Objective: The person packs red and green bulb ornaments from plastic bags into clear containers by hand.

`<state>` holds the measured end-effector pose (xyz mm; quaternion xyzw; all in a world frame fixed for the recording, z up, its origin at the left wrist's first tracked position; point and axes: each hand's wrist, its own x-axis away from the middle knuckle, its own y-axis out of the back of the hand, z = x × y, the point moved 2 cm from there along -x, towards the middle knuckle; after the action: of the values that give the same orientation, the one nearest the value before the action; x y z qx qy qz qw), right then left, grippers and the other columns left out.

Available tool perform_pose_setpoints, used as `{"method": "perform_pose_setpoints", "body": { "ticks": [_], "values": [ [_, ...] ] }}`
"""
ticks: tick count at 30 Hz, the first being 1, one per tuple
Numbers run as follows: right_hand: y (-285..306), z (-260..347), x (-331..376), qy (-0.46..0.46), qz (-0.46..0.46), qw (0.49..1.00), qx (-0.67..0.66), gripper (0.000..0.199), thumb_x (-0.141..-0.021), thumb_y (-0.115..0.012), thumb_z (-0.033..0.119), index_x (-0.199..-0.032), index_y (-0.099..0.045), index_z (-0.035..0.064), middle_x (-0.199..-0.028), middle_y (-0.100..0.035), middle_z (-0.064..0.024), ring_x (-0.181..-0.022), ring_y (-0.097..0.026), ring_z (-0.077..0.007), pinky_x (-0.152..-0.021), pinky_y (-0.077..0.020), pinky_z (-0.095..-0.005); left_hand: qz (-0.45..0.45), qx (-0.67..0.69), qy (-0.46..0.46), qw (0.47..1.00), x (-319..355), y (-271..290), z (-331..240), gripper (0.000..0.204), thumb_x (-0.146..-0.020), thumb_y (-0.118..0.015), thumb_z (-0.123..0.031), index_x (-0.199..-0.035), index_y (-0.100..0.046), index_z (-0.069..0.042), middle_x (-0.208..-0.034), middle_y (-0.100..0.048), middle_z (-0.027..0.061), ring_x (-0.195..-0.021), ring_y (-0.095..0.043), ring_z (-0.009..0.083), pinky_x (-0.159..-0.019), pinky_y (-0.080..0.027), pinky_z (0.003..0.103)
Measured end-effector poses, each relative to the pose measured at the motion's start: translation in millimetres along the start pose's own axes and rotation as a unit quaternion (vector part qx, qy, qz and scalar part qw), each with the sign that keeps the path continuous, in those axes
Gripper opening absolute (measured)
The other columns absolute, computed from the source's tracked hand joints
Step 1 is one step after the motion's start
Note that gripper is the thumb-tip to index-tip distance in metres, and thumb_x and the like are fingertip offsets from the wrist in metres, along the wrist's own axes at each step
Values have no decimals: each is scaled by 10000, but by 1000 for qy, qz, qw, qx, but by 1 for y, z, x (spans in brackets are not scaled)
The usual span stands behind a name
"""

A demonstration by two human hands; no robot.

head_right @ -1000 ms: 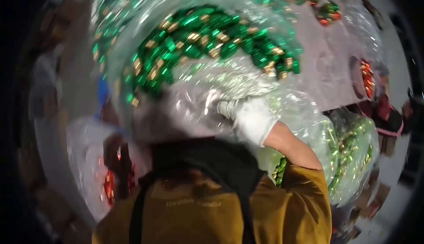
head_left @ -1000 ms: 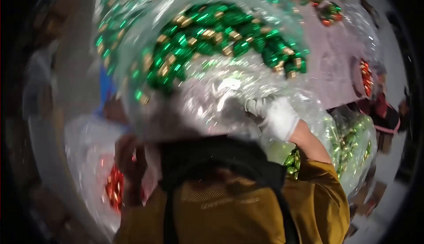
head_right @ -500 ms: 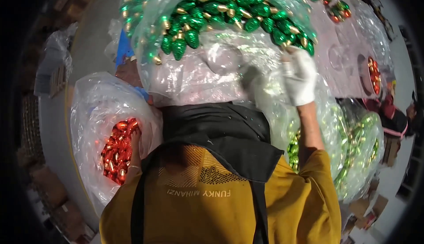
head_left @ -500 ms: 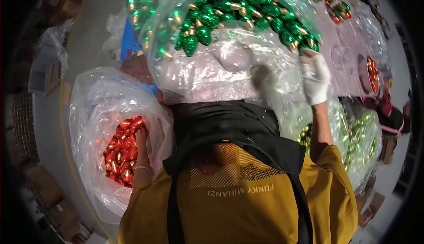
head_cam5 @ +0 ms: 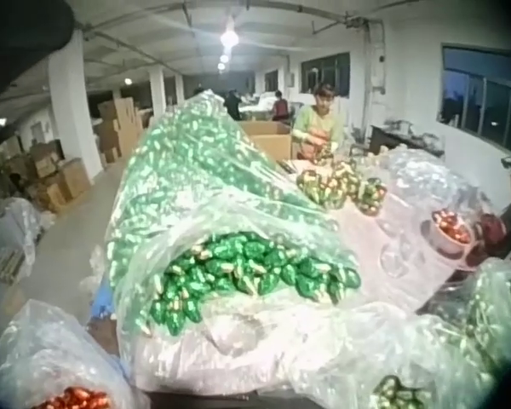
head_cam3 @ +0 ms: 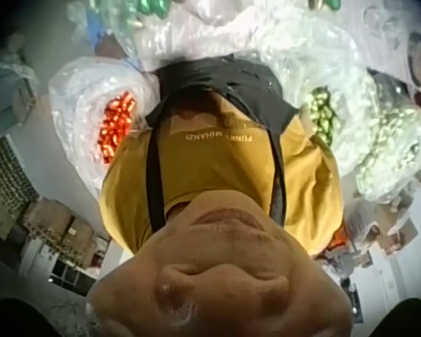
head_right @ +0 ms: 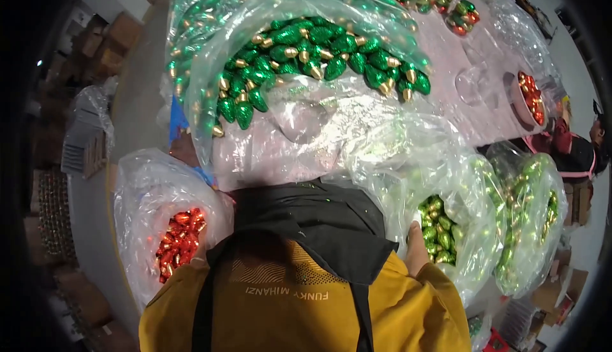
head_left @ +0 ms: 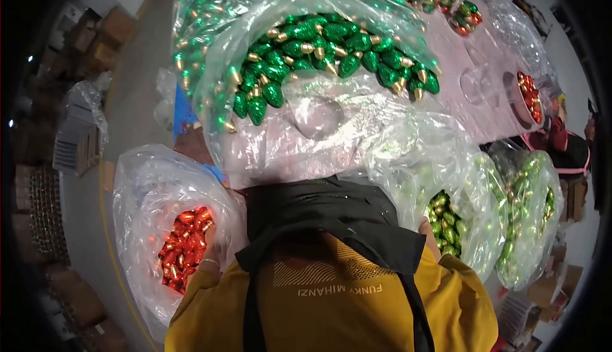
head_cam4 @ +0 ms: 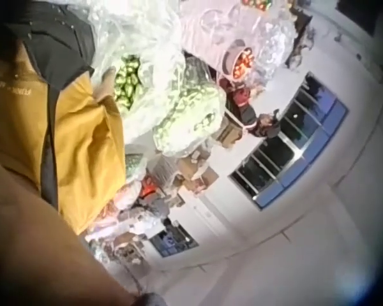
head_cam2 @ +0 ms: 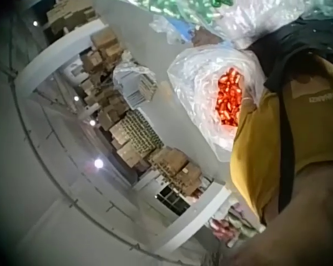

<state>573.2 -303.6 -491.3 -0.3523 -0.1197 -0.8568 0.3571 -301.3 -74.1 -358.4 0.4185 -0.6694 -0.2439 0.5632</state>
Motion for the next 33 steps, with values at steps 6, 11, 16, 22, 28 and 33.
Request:
{"method": "perform_pose_setpoints", "body": {
  "ticks": [6, 11, 16, 22, 28, 33],
  "values": [
    [-154, 74, 99, -10, 190, 876, 444, 451, -794, -648, 163, -1218, -564, 35, -1133, -640, -127, -952, -624, -253, -846, -487, -345, -293, 262, -319, 863, 83, 7, 51, 311, -815, -563, -342, -950, -663, -81, -905, -656, 227, -867, -647, 362, -735, -515, 451],
    [-174, 177, 168, -20, 61, 702, 709, 367, -793, -614, 232, -1102, -583, 37, -1039, -643, -135, -878, -622, -237, -776, -498, -365, 46, 111, 154, 981, 154, 217, -81, 356, -856, -588, -291, -1020, -604, 24, -901, -652, 211, -761, -638, 290, -660, -513, 392],
    [-285, 368, 290, 45, -24, 511, 858, 331, -699, -703, 250, -985, -697, 83, -1000, -666, -195, -916, -665, -307, -766, -532, -397, -238, 254, -37, 937, 189, 353, -177, 312, -847, -652, -173, -1071, -595, 37, -880, -652, 73, -804, -592, 142, -740, -474, 291],
    [-459, 445, 370, 563, 125, 783, 231, 491, -762, -737, 194, -1165, -546, -10, -1019, -627, -168, -916, -627, -254, -813, -496, -342, -283, 203, -378, 858, 108, 387, -381, 402, -814, -693, -207, -1139, -592, 6, -1062, -643, 139, -957, -623, 273, -842, -462, 338],
    [-551, 459, 360, 637, 163, 631, 413, 509, -800, -675, 351, -1178, -557, 31, -1118, -617, -162, -932, -631, -251, -798, -500, -334, -242, -19, -502, 831, 38, 384, -457, 412, -794, -693, -281, -1116, -612, -36, -1010, -641, 129, -963, -584, 324, -836, -445, 393],
    [-529, 505, 278, 499, 46, 767, 401, 423, -840, -616, 342, -1173, -596, 82, -1061, -643, -187, -939, -634, -305, -830, -492, -370, -239, 32, -527, 815, 12, 369, -464, 431, -764, -720, -268, -1103, -609, -26, -995, -625, 154, -943, -589, 316, -850, -441, 379]
  ]
}}
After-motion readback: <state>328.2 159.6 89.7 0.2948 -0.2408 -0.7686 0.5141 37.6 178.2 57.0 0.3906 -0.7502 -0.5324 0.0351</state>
